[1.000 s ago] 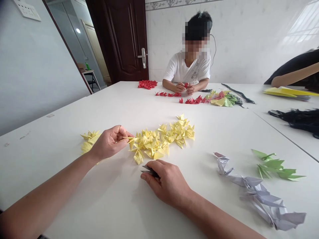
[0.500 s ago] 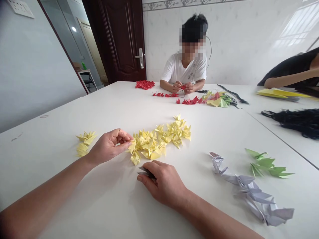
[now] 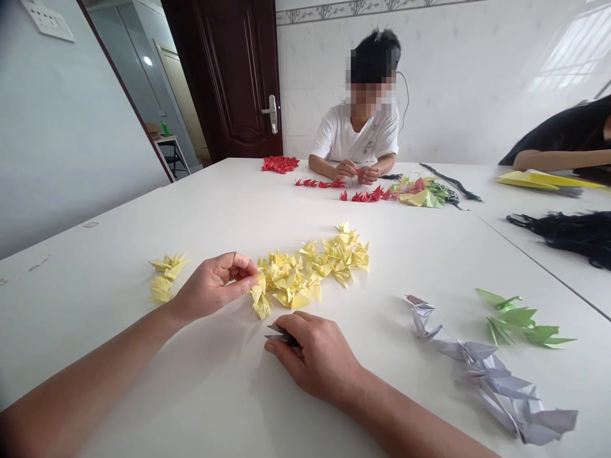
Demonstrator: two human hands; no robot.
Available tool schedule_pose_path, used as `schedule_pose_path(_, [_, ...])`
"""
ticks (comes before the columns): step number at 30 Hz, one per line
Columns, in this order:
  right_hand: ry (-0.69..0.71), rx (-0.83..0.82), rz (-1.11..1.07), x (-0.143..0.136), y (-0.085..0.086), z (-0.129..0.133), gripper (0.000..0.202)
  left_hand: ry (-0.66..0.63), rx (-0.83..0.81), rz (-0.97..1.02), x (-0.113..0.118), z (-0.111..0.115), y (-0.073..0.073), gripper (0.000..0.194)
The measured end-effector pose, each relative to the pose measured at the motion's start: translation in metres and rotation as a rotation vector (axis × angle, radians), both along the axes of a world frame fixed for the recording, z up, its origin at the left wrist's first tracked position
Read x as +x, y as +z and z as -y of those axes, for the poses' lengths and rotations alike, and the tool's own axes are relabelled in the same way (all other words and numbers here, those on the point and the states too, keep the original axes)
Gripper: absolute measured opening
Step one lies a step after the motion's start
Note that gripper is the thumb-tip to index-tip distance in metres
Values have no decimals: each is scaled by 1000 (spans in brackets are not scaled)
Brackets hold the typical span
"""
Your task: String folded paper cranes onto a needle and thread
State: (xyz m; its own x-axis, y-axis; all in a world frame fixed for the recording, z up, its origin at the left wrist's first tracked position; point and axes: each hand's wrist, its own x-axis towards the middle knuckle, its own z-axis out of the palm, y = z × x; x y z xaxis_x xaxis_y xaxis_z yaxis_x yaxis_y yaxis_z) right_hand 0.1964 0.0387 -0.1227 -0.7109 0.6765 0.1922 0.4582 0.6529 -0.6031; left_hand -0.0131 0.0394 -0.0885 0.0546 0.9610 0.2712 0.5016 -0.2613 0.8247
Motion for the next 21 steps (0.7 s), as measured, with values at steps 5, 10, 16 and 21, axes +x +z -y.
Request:
schedule_pose_path(5, [3, 1, 7, 0, 0, 0, 14, -5, -16, 38, 1, 1, -1, 14])
schedule_pose_path(10, [-12, -5, -30, 0, -4, 0, 18, -9, -19, 47, 1, 1, -3, 16])
schedule_pose_path(16, [-93, 9, -175, 0, -8, 1, 22, -53, -2, -16, 4, 5, -7, 20])
schedule_pose_path(21, [-72, 4, -207, 0, -8, 0, 17, -139, 20, -52, 15, 12, -8, 25])
